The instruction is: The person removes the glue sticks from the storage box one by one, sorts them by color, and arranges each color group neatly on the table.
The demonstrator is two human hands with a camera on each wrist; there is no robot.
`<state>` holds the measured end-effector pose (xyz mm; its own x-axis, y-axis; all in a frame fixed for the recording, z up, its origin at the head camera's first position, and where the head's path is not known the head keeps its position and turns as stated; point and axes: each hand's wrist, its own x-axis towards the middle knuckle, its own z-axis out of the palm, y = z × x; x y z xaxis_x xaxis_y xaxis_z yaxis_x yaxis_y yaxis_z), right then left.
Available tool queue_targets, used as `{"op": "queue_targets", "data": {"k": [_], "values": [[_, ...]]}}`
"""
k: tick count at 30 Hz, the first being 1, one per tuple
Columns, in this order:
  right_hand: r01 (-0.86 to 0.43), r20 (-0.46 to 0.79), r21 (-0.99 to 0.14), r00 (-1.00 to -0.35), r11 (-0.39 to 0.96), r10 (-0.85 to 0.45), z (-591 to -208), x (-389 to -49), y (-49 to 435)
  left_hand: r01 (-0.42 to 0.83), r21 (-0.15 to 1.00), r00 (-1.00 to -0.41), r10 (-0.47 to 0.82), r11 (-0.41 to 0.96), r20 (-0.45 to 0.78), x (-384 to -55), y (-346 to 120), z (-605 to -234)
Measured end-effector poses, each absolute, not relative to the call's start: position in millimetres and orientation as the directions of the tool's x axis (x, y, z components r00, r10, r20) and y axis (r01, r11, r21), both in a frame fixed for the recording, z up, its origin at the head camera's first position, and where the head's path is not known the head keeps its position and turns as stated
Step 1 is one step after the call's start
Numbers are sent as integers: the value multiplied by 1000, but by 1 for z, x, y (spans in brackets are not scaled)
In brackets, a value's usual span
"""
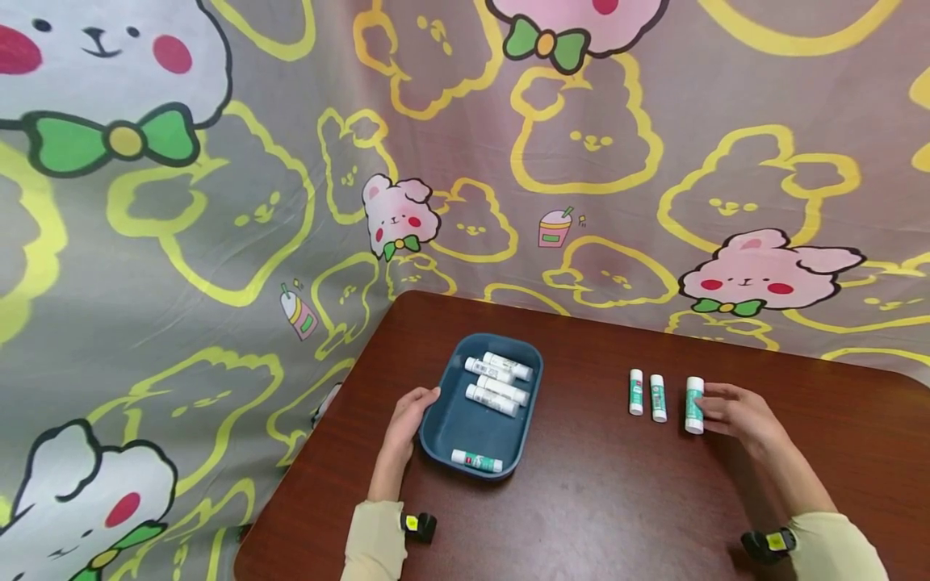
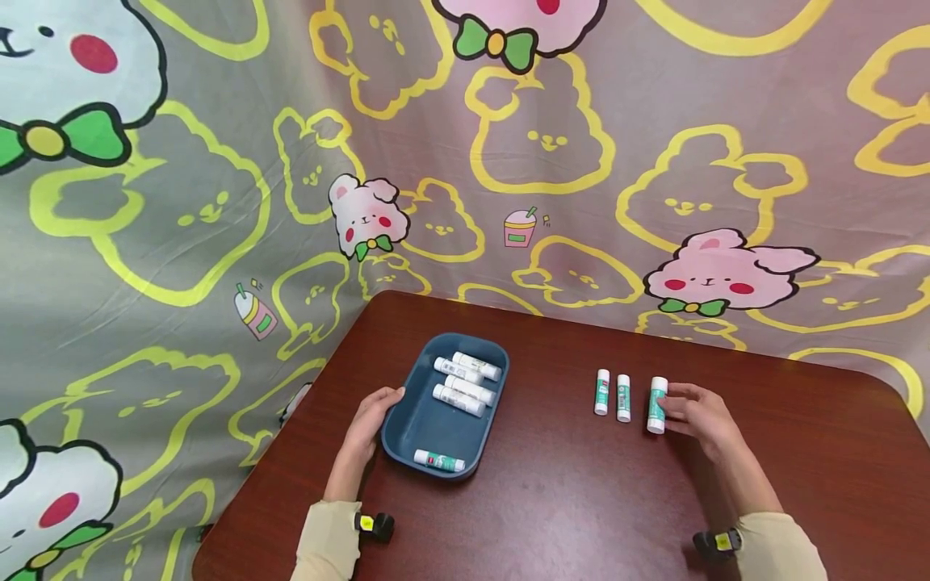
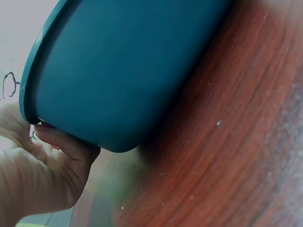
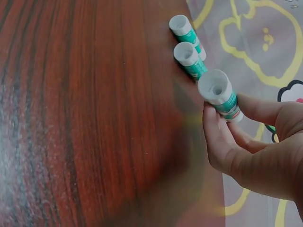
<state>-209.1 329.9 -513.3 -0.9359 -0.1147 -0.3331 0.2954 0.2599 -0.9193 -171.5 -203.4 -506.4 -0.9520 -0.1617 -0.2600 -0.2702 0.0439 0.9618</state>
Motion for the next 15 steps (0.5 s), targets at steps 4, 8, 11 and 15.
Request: {"op": "queue_targets", "data": {"k": [4,8,11,15], "values": [[283,-328,-898,-941,337,-86,-516,-210,329,-271,962,-950,-171,38,-261,-178,-207,-525],[273,-311,-878,-950,392,-35,-517,-211,328,-260,965,-951,-184,30,-250,-179,-207,-531],[270,-300,-865,-954,422,-6,-518,-212,327,-251,967,-951,-196,31,-240,-179,-207,-531],[263,-291,-858,-957,442,6,-518,-215,325,-248,968,-950,-205,38,-235,-178,-206,-529]]}}
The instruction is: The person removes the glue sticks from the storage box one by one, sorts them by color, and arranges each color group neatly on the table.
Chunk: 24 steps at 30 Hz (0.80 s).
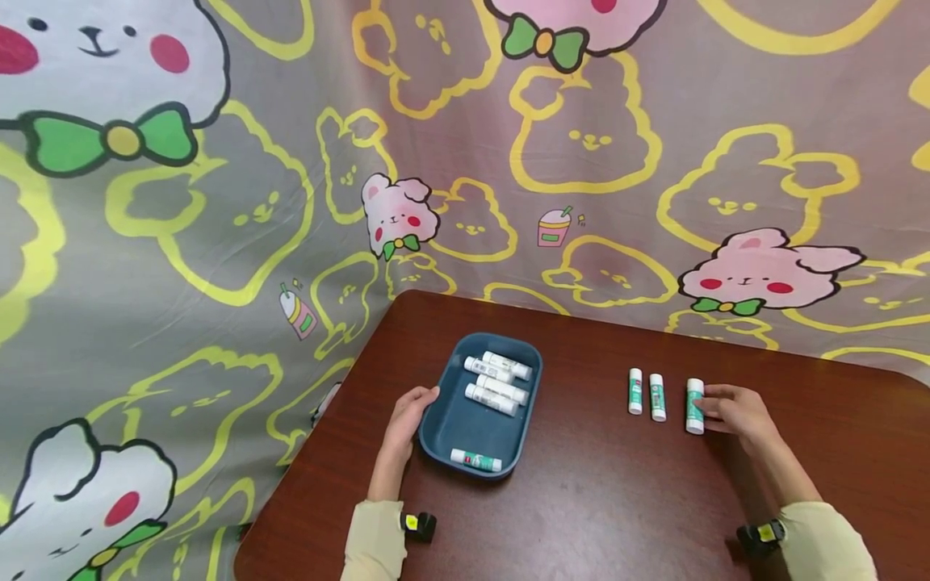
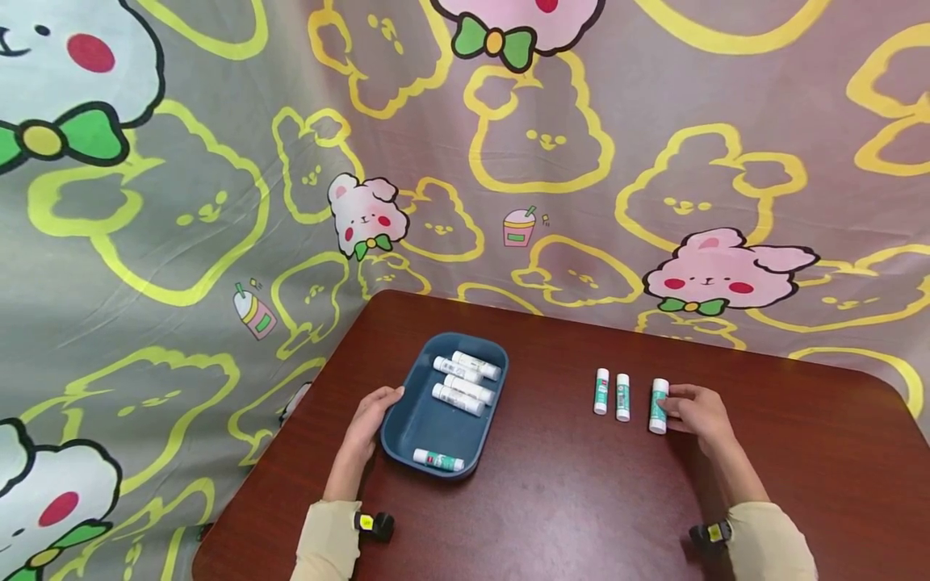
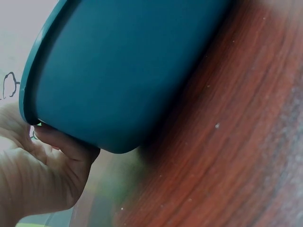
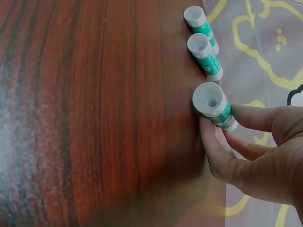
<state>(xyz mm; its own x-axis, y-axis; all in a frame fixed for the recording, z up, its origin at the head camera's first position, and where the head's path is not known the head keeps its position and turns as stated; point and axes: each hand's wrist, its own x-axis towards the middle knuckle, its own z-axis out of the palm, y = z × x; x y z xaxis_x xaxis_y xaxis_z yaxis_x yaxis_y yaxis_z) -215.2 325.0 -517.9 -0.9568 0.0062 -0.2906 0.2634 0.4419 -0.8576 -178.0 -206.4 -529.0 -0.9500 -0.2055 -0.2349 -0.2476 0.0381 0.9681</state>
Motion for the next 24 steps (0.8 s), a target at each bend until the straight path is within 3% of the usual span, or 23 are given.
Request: {"op": "queue_targets", "data": {"k": [8,18,24], "values": [[228,-245,-831,-969,508,35,-517,-219,318,-252,967,-953,-184,36,-242,-178,-207,-524],[246,-259,-802,-964,545,54,-516,-218,313,-252,967,-954,-175,29,-243,-161,-198,-485],[242,-149,-812,-966,531,211,-515,-213,312,-244,970,-951,-196,11,-237,-175,-204,-517]]}}
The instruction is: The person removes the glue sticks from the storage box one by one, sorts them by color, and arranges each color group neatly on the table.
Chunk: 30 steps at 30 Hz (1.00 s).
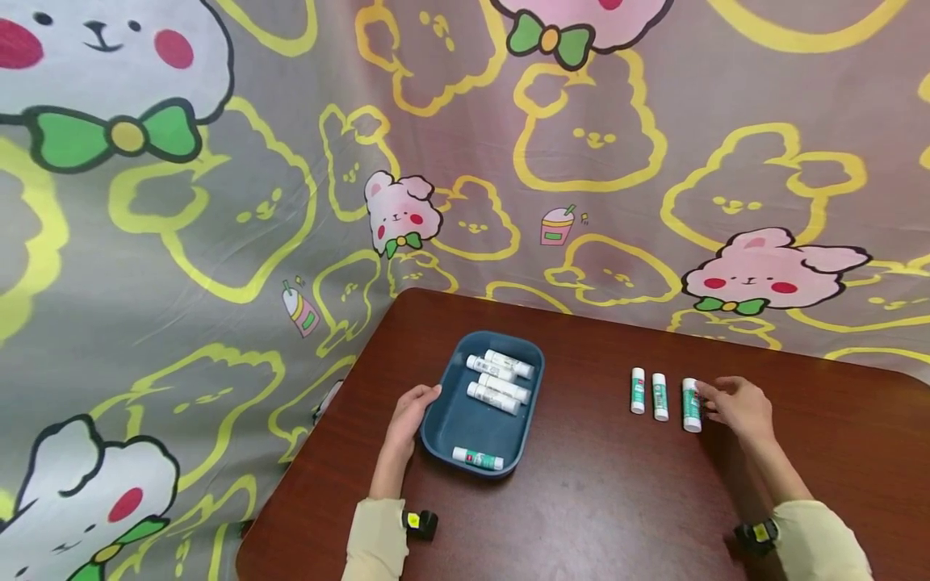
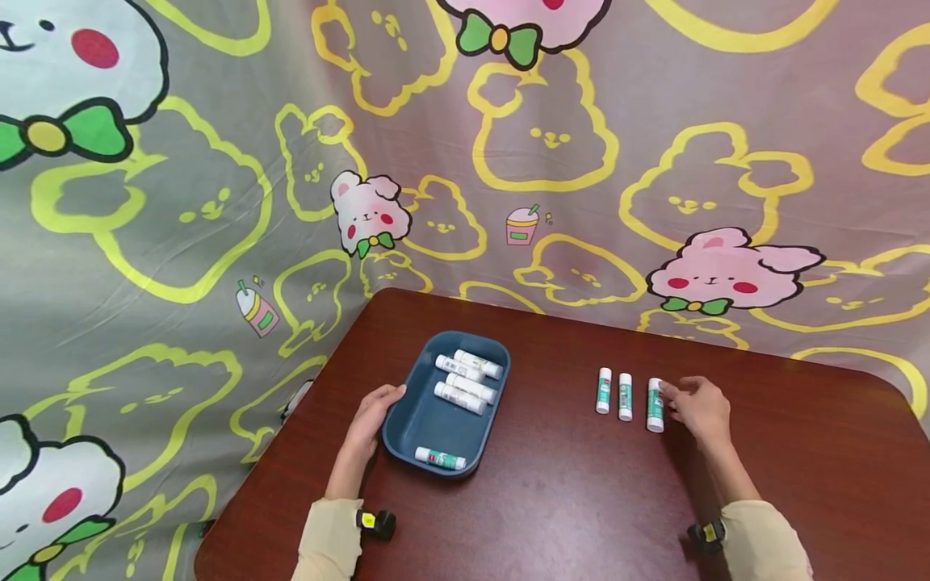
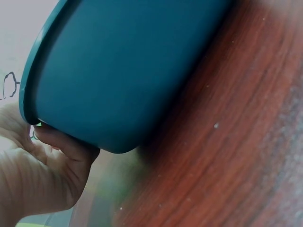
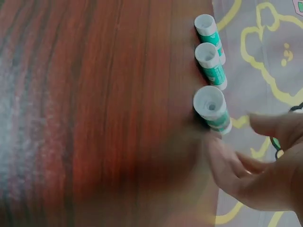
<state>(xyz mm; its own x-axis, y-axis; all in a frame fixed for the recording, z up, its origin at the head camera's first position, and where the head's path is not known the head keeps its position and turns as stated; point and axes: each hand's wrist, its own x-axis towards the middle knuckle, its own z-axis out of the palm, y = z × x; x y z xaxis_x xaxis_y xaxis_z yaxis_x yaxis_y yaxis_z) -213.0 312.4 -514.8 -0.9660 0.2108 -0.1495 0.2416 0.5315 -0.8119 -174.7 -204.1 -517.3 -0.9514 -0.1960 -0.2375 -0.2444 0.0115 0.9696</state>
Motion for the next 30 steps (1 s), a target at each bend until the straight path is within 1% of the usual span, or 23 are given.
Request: {"op": "queue_targets", "data": {"k": [2,5,10,13,15,19,24,30], "values": [[231,-88,-832,-953,505,291,-512,-211,314,-244,970,-951,-200,9,-237,-180,-206,-529],[211,-35,-861,-932,463,361,-505,-210,317,-248,969,-953,-183,7,-242,-179,-206,-527],[161,10,-900,-922,405,388,-486,-205,307,-256,967,-953,-170,18,-249,-171,-203,-507],[109,45,-908,-935,405,352,-474,-201,294,-242,970,-957,-170,28,-234,-164,-200,-491],[77,67,-906,-945,415,320,-468,-199,284,-244,969,-956,-174,35,-235,-162,-198,-488],[24,94,-909,-961,416,261,-460,-193,264,-267,963,-950,-182,46,-254,-170,-200,-501],[-17,107,-907,-976,421,191,-454,-189,240,-262,964,-948,-199,40,-250,-179,-205,-524],[-77,131,-908,-986,412,106,-449,-189,214,-250,967,-948,-215,45,-235,-179,-206,-528]]}}
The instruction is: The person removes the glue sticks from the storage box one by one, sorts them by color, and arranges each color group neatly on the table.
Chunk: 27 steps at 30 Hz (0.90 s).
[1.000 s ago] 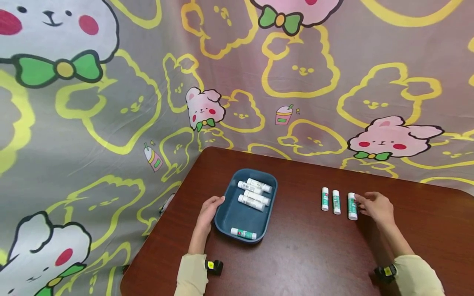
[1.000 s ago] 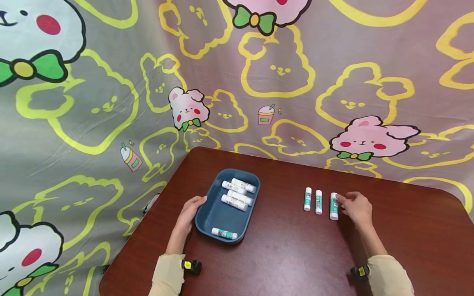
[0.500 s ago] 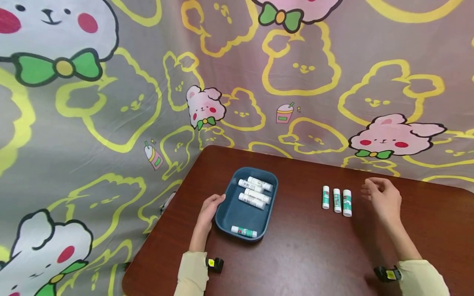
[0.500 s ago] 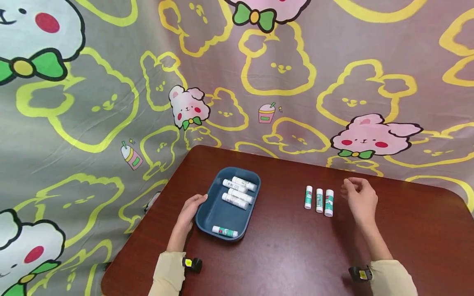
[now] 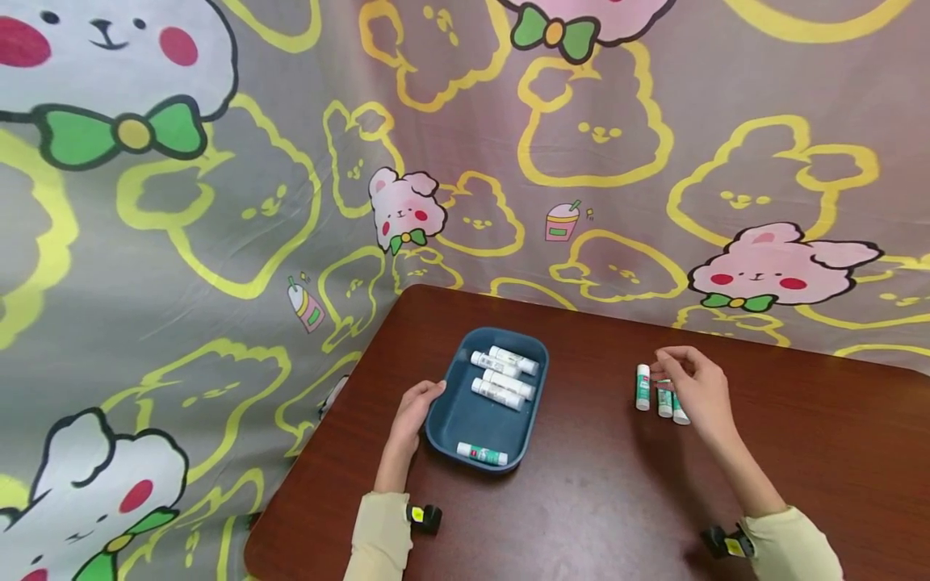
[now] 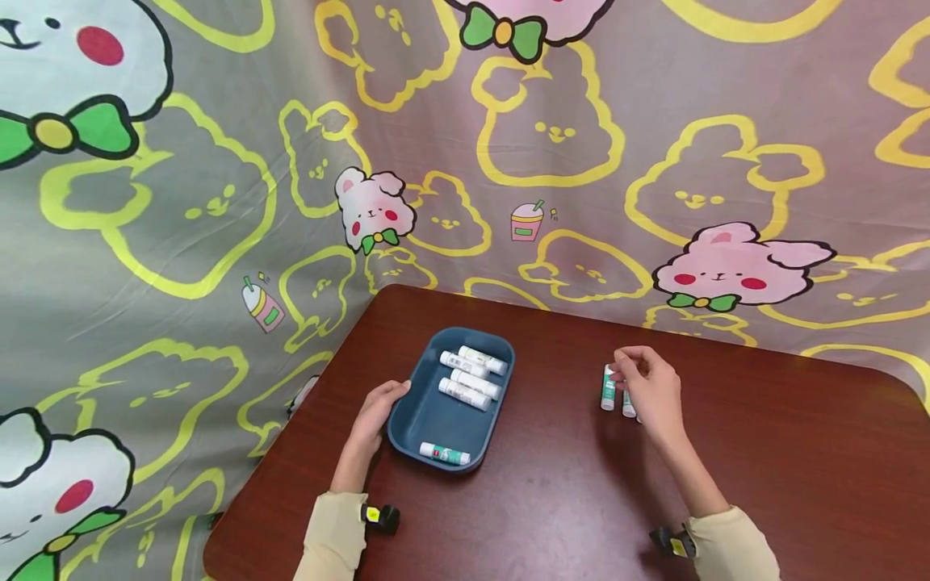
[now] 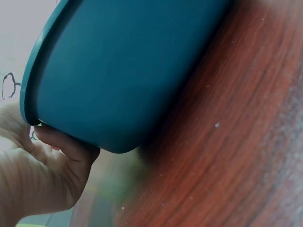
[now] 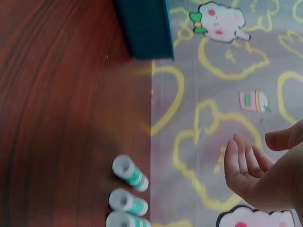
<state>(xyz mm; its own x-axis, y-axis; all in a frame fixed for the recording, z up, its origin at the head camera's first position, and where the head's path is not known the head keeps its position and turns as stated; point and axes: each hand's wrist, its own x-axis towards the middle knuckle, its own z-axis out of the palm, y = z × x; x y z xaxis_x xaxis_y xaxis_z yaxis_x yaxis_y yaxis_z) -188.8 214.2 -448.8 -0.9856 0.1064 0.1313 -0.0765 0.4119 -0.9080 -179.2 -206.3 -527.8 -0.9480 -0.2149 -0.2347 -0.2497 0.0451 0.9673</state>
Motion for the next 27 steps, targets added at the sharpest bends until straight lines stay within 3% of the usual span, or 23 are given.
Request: {"op": "queue_targets", "data": {"k": [19,27], "values": [[-93,70,-932,-995,350,-77,-446,-187,147,-279,960,-944,-192,32,-268,-179,-207,-528],[-104,64,-933,-990,344,-125,-450,-185,117,-269,962,-950,-179,50,-256,-165,-199,-491]]}}
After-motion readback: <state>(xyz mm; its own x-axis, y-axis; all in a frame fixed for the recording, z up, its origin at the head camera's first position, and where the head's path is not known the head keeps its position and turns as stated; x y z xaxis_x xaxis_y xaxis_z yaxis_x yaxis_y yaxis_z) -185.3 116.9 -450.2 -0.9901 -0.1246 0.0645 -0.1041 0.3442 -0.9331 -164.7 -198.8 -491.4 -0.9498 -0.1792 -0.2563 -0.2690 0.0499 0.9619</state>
